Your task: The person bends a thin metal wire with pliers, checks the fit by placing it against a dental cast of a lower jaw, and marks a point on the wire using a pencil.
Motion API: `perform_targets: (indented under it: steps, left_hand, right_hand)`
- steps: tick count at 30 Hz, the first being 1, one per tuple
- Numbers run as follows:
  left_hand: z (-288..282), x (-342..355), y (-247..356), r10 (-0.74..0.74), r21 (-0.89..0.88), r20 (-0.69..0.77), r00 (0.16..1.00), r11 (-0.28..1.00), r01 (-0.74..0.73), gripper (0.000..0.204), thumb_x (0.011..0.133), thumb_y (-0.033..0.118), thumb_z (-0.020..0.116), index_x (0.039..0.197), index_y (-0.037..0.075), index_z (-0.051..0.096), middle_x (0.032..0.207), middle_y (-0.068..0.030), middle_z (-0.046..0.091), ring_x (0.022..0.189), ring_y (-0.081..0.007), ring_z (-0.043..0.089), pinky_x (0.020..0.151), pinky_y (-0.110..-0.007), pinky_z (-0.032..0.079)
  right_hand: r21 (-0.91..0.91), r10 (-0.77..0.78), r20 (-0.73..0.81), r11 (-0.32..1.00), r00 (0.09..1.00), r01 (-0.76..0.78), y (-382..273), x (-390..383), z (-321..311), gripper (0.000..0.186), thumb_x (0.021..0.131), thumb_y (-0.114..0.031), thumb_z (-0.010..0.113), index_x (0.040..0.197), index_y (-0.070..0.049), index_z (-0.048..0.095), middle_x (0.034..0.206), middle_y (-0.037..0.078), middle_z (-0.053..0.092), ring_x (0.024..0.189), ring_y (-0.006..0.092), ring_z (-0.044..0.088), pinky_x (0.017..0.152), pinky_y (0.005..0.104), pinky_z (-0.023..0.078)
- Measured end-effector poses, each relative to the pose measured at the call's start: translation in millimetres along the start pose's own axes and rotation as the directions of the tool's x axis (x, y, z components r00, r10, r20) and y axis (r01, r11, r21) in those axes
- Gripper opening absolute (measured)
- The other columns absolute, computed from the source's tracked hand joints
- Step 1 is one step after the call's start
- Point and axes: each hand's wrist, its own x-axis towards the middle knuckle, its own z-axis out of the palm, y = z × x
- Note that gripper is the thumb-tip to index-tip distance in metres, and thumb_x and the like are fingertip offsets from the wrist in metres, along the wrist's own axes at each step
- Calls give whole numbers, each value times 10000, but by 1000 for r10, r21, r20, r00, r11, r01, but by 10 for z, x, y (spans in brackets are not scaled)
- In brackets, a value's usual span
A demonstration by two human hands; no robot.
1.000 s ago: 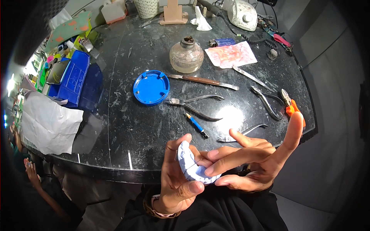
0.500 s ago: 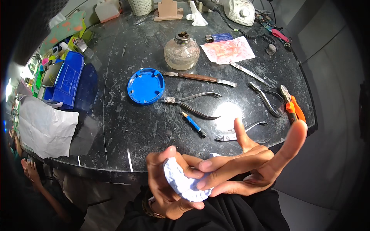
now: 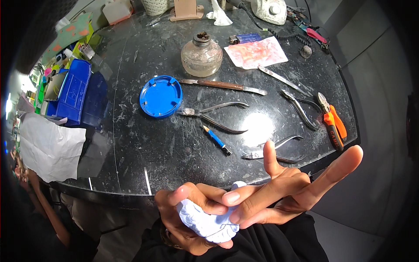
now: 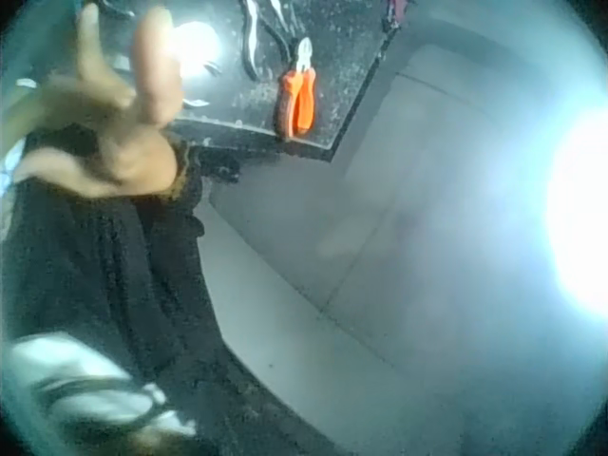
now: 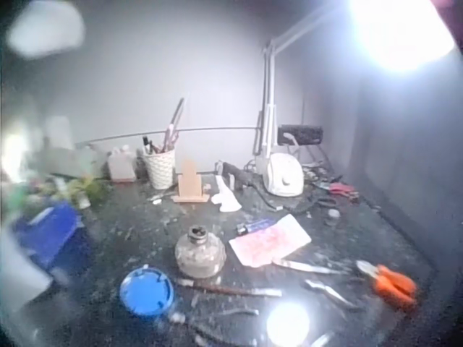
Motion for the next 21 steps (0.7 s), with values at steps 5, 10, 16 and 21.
perform_targets:
  steps: [5,10,16,21]
  left_hand:
    - [-26,-16,1,19,-3,33,999,1000,-19,786,624,-36,715,1250,-4,240,923,-238,508,776,-294,598,650,-356,534]
    - [-76,-8,31,22,-25,115,993,1000,-20,738,623,-82,690,1230,-23,274,968,-275,490,766,-304,603,632,-358,546]
    - [-215,85,98,-11,-96,335,942,994,45,684,621,-136,660,1206,-45,316,1023,-319,467,755,-315,609,611,-361,560]
    - [-119,106,157,-11,80,317,948,997,-15,776,638,-91,687,1277,-55,249,963,-234,523,835,-292,599,657,-335,541]
  right_hand:
    - [124,47,28,991,998,-50,-37,-4,30,1037,804,88,511,1235,-269,-362,868,261,595,997,406,535,1042,452,-54]
    - [207,135,51,968,990,-143,-140,13,0,883,888,5,413,1261,-313,-322,878,316,568,1075,453,458,1035,409,-152]
    - [127,162,155,975,975,-182,-158,120,-61,827,914,-30,359,1242,-303,-350,851,326,573,1061,464,461,1041,394,-152]
    - [-50,158,110,987,981,-153,-203,211,-74,729,889,-51,386,1238,-233,-228,845,277,595,1035,401,493,1048,405,-117]
